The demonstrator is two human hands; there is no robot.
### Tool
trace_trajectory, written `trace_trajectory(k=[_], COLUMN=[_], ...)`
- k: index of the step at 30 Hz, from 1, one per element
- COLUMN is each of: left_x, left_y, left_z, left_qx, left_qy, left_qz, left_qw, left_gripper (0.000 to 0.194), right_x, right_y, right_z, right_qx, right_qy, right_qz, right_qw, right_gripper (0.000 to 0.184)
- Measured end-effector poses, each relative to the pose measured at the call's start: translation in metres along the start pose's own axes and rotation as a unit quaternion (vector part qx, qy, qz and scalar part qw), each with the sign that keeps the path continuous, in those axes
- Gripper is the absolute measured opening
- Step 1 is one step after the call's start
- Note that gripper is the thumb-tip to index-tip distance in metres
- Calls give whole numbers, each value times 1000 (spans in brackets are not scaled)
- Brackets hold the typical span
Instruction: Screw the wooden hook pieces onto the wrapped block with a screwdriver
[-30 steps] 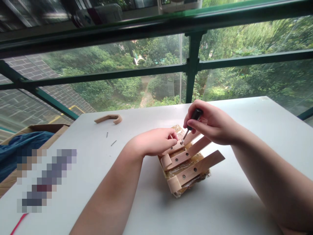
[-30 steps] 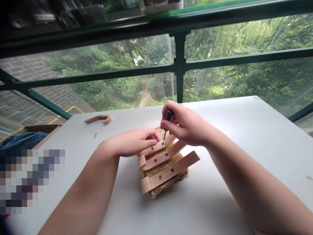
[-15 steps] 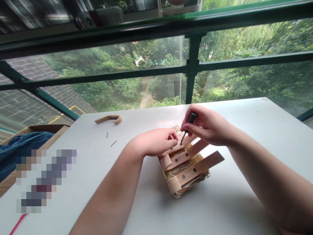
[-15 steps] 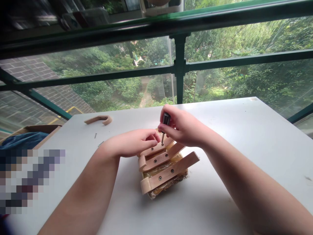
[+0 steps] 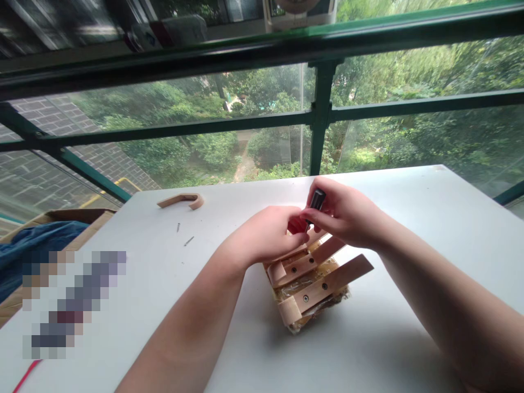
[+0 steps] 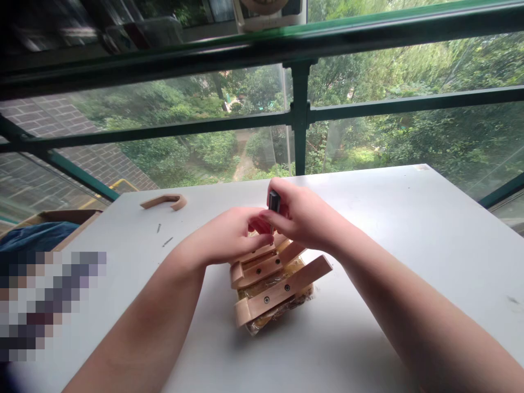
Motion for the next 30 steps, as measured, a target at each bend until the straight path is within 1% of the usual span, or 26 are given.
trace_trajectory(k=[2, 4, 9, 12, 14, 16, 18, 20, 22, 24, 27, 30], left_x=[1, 2, 4, 4, 4, 4, 3, 3, 3, 3, 3, 3], left_y=[-4, -6, -5, -4, -4, -4, -3, -3, -3, -2, -1, 1], left_z=[2, 5, 10, 8, 7, 6, 7, 9, 10, 10, 10, 9], left_qx=[2, 5, -5, 8, 18, 16, 4, -2, 2, 4, -3, -7], left_qy=[1, -2, -4, 7, 8, 5, 1, -5, -11, -14, -16, -13], left_qz=[-18, -25, -23, -18, -16, -17, -21, -25, -26, -24, -20, -14], left_qw=[1000, 1000, 1000, 1000, 1000, 1000, 1000, 1000, 1000, 1000, 1000, 1000], left_gripper=[13, 12, 13, 13, 13, 11, 9, 9, 10, 10, 10, 11], right_x=[-1, -2, -1, -3, -6, -11, -17, -23, -26, -28, -26, -22], right_y=[1, 2, 2, -1, -4, -9, -15, -19, -21, -23, -28, -32], right_z=[1, 3, 2, 6, 13, 21, 30, 39, 45, 48, 46, 38], right_qx=[-9, -17, -25, -53, -61, -37, 4, 19, -6, -39, -53, -42], right_qy=[1, -2, 3, -8, -30, -60, -94, -130, -160, -175, -164, -117], right_qz=[-5, -13, -23, -30, -26, -20, -11, 1, 12, 10, -7, -23], right_qw=[1000, 1000, 999, 998, 997, 997, 995, 991, 987, 984, 985, 992], right_gripper=[19, 21, 23, 18, 15, 17, 23, 34, 39, 38, 31, 20])
Point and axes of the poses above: each hand's wrist, its own x-axis towards the middle knuckle, its own y-axis out of the palm, z = x × y, the point moved 9 cm from there along x, towards the middle knuckle, and after that the axes turned 13 degrees about y, right-handed, at the moved point
